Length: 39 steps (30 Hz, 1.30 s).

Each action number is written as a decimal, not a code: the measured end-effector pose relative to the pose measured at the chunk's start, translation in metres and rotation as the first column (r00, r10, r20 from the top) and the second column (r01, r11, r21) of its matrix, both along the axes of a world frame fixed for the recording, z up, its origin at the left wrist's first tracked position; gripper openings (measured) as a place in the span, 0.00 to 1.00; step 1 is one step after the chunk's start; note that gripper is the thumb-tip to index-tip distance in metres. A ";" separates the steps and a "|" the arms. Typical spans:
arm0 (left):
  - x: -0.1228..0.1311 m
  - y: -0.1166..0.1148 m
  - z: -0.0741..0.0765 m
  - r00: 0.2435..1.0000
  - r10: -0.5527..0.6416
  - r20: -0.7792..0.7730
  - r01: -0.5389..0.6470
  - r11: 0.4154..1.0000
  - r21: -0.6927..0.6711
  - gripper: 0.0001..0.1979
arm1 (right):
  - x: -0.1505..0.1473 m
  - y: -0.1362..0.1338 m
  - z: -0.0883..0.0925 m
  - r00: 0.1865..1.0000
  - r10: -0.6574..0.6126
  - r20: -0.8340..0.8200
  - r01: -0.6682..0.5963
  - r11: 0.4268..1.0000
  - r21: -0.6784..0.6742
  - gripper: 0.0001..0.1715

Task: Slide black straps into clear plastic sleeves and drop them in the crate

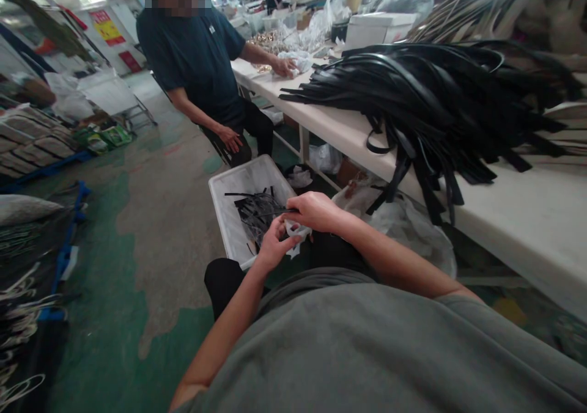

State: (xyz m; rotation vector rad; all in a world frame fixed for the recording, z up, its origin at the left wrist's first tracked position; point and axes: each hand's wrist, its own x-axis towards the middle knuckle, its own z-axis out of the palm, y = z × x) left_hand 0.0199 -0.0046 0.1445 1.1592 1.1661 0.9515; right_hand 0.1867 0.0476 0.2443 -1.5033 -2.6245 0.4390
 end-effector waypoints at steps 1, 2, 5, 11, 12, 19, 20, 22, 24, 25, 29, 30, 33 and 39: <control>0.004 -0.001 0.000 0.998 -0.060 0.035 0.062 0.997 -0.042 0.27 | 0.001 0.000 0.002 1.000 -0.016 0.000 0.016 1.000 0.012 0.22; 0.006 -0.003 0.000 0.995 -0.090 0.045 0.092 0.994 -0.065 0.24 | 0.002 0.001 0.004 0.999 -0.040 0.003 0.040 0.999 0.026 0.22; 0.007 -0.018 -0.002 0.995 -0.097 0.027 0.099 0.992 -0.083 0.18 | 0.011 0.007 0.006 0.994 -0.114 0.002 0.113 0.991 0.067 0.23; -0.014 -0.046 -0.001 0.983 0.015 0.181 0.013 0.988 -0.153 0.21 | 0.024 0.025 0.002 0.968 -0.243 -0.064 0.247 0.967 0.067 0.21; -0.018 -0.049 -0.001 0.983 0.025 0.180 0.005 0.987 -0.164 0.20 | 0.024 0.028 0.000 0.964 -0.252 -0.080 0.257 0.965 0.053 0.21; -0.045 -0.056 -0.008 0.991 -0.065 0.114 0.089 0.971 -0.222 0.16 | 0.014 0.049 -0.011 0.955 -0.262 -0.140 0.274 0.959 0.075 0.21; -0.047 -0.055 -0.010 0.991 -0.082 0.107 0.105 0.966 -0.235 0.17 | 0.012 0.053 -0.011 0.952 -0.269 -0.145 0.281 0.957 0.074 0.21; -0.052 -0.054 -0.012 0.986 -0.141 0.088 0.159 0.952 -0.263 0.18 | 0.009 0.059 -0.011 0.948 -0.278 -0.153 0.292 0.954 0.073 0.21; -0.056 -0.050 -0.014 0.973 -0.223 0.053 0.229 0.935 -0.270 0.17 | 0.005 0.065 -0.012 0.948 -0.277 -0.155 0.290 0.955 0.068 0.21; -0.058 -0.047 -0.015 0.963 -0.269 0.026 0.267 0.927 -0.265 0.16 | 0.002 0.068 -0.013 0.949 -0.275 -0.155 0.288 0.956 0.064 0.21; -0.063 -0.035 -0.019 0.901 -0.420 -0.106 0.381 0.885 -0.269 0.14 | -0.009 0.079 -0.018 0.950 -0.272 -0.151 0.279 0.960 0.025 0.20; -0.063 -0.032 -0.020 0.888 -0.444 -0.124 0.397 0.873 -0.282 0.13 | -0.011 0.082 -0.020 0.950 -0.272 -0.155 0.277 0.961 0.012 0.20; -0.062 -0.028 -0.023 0.906 -0.417 -0.081 0.369 0.867 -0.335 0.14 | -0.014 0.091 -0.028 0.928 -0.293 -0.231 0.299 0.954 -0.010 0.19; -0.051 -0.030 -0.025 0.994 -0.001 0.112 0.052 0.891 -0.451 0.21 | -0.011 0.066 -0.064 0.715 -0.466 -0.521 0.313 0.880 -0.358 0.24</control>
